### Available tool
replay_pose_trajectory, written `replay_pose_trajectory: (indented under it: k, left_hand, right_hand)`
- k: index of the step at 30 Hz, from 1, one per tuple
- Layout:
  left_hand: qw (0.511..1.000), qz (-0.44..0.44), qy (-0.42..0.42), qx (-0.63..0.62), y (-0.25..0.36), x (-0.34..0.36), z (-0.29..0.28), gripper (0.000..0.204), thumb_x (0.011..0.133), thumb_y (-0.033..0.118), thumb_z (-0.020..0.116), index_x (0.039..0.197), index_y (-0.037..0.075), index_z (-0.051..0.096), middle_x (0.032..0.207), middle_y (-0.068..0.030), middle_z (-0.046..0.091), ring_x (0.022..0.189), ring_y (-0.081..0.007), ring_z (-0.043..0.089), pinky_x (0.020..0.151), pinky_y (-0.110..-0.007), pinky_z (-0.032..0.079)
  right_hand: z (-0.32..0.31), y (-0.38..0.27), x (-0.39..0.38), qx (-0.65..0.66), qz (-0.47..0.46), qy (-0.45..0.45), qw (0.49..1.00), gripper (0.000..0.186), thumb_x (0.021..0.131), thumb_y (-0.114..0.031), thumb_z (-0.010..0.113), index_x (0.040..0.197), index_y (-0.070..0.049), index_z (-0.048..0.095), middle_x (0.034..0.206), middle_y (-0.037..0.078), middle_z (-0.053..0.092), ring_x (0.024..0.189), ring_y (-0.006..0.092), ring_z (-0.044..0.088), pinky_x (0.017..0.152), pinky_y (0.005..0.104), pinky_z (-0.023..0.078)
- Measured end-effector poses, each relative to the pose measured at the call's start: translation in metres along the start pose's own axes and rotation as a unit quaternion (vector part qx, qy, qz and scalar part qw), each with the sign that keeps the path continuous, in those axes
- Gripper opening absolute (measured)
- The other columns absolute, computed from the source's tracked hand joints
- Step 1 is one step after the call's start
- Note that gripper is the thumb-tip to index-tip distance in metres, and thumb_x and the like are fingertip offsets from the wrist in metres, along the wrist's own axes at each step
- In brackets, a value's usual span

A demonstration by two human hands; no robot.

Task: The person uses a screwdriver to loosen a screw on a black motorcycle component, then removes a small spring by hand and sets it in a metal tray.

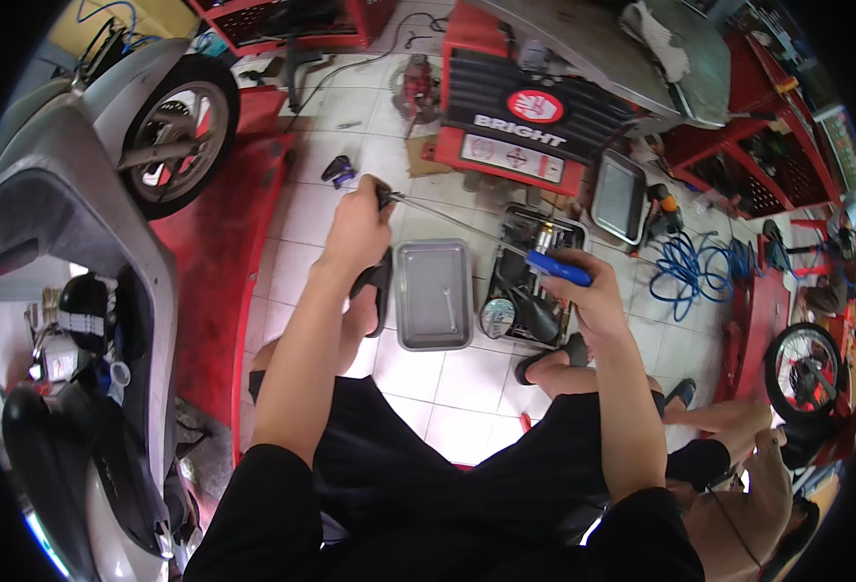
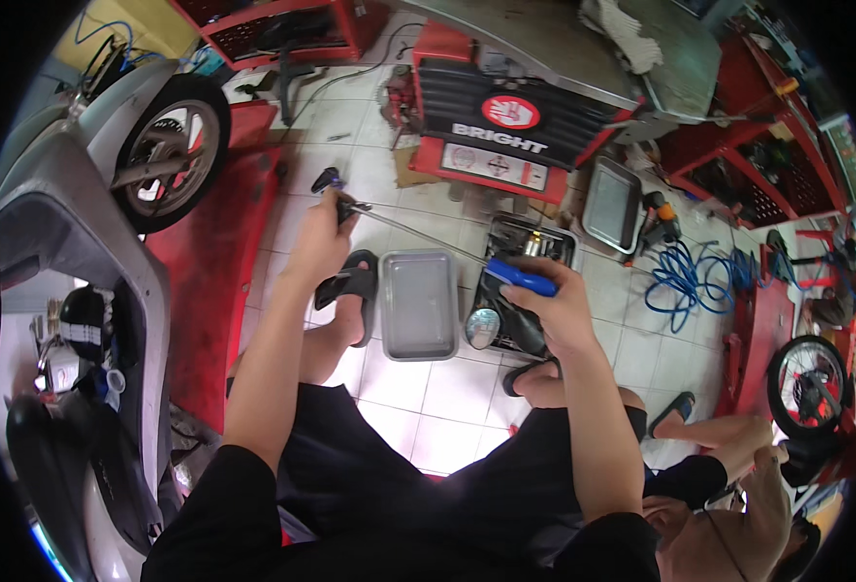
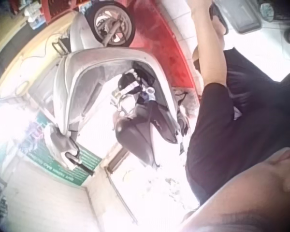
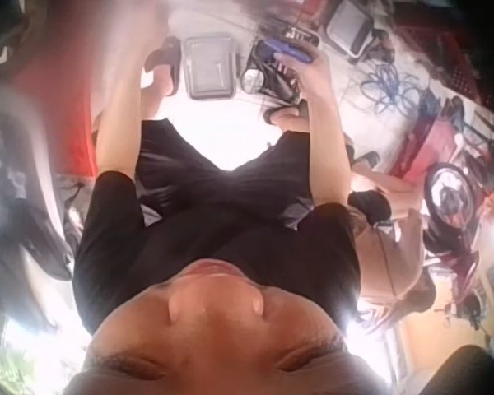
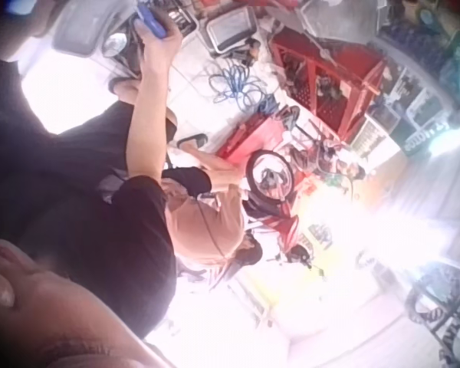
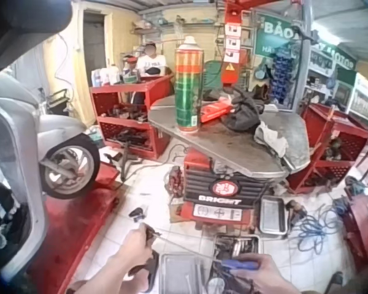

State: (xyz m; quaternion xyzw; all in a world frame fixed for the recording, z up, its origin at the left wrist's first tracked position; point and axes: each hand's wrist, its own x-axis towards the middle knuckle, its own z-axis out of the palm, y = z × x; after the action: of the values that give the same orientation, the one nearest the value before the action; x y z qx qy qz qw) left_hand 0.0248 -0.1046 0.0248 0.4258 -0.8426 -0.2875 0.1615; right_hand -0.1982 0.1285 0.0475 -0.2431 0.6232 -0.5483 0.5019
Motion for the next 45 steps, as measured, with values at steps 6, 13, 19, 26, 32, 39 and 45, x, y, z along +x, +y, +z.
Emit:
replay_pose_trajectory:
  k: [6, 13, 19, 26, 32, 39, 45]
  left_hand:
    - [0.986, 0.122, -0.112, 0.011, 0.011, -0.011, 0.022, 0.029, 0.091, 0.023, 0.053, 0.106, -0.002, 0.059, 0.101, -0.0245, 0.063, 0.093, -0.0345, 0.062, 0.079, -0.044, 0.049]
    - [0.981, 0.141, -0.069, 0.116, 0.035, -0.023, 0.03, 0.04, 0.093, 0.035, 0.052, 0.105, -0.002, 0.062, 0.097, -0.0242, 0.065, 0.09, -0.0355, 0.063, 0.078, -0.045, 0.049]
    - [0.979, 0.144, -0.1, 0.107, -0.037, 0.008, 0.07, 0.044, 0.091, 0.038, 0.054, 0.106, -0.002, 0.061, 0.096, -0.0256, 0.064, 0.091, -0.0412, 0.061, 0.078, -0.047, 0.049]
    - [0.967, 0.14, -0.137, 0.161, -0.026, -0.025, 0.084, 0.041, 0.091, 0.039, 0.052, 0.108, 0.004, 0.06, 0.097, -0.0225, 0.065, 0.091, -0.0408, 0.062, 0.077, -0.047, 0.049]
    - [0.962, 0.138, -0.108, 0.207, -0.029, -0.018, 0.062, 0.037, 0.089, 0.034, 0.054, 0.106, 0.001, 0.06, 0.095, -0.0228, 0.065, 0.089, -0.04, 0.062, 0.077, -0.046, 0.049]
    - [0.946, 0.142, -0.041, 0.289, 0.02, -0.04, 0.029, 0.035, 0.087, 0.029, 0.056, 0.098, -0.004, 0.062, 0.093, -0.0228, 0.065, 0.082, -0.0373, 0.064, 0.073, -0.046, 0.05]
    - [0.966, 0.099, -0.067, 0.231, 0.015, -0.03, 0.048, 0.036, 0.087, 0.03, 0.056, 0.099, -0.004, 0.062, 0.093, -0.0227, 0.065, 0.083, -0.0378, 0.063, 0.074, -0.046, 0.05]
  right_hand:
    - [-0.049, 0.053, -0.01, -0.004, -0.11, 0.195, 0.975, 0.04, 0.083, -0.036, 0.064, 0.092, 0.003, 0.064, 0.089, 0.02, 0.063, 0.079, 0.021, 0.066, 0.057, 0.0375, 0.054]
    - [-0.037, 0.039, -0.02, -0.124, -0.222, 0.279, 0.926, 0.019, 0.073, -0.014, 0.061, 0.085, -0.001, 0.067, 0.077, 0.018, 0.066, 0.077, 0.0285, 0.067, 0.069, 0.0398, 0.053]
    - [-0.026, 0.036, -0.063, -0.122, -0.24, 0.281, 0.921, 0.022, 0.07, -0.016, 0.065, 0.085, 0.0, 0.067, 0.076, 0.017, 0.066, 0.076, 0.0284, 0.067, 0.068, 0.0403, 0.053]
    - [-0.042, 0.125, -0.042, -0.226, -0.051, 0.388, 0.892, 0.034, 0.07, -0.026, 0.07, 0.09, 0.002, 0.067, 0.079, 0.021, 0.065, 0.081, 0.0348, 0.065, 0.074, 0.0406, 0.053]
    - [-0.03, 0.079, -0.039, -0.118, -0.175, 0.322, 0.923, 0.034, 0.068, -0.023, 0.071, 0.089, 0.003, 0.067, 0.081, 0.018, 0.066, 0.082, 0.0329, 0.066, 0.073, 0.04, 0.052]
    - [-0.021, 0.033, -0.06, -0.108, -0.04, 0.204, 0.972, 0.028, 0.066, -0.019, 0.069, 0.079, 0.005, 0.062, 0.078, 0.015, 0.066, 0.077, 0.0302, 0.066, 0.069, 0.0389, 0.052]
    - [-0.029, 0.069, -0.006, -0.214, -0.164, 0.298, 0.916, 0.026, 0.059, -0.017, 0.071, 0.073, 0.004, 0.061, 0.075, 0.016, 0.064, 0.073, 0.0317, 0.065, 0.066, 0.0382, 0.051]
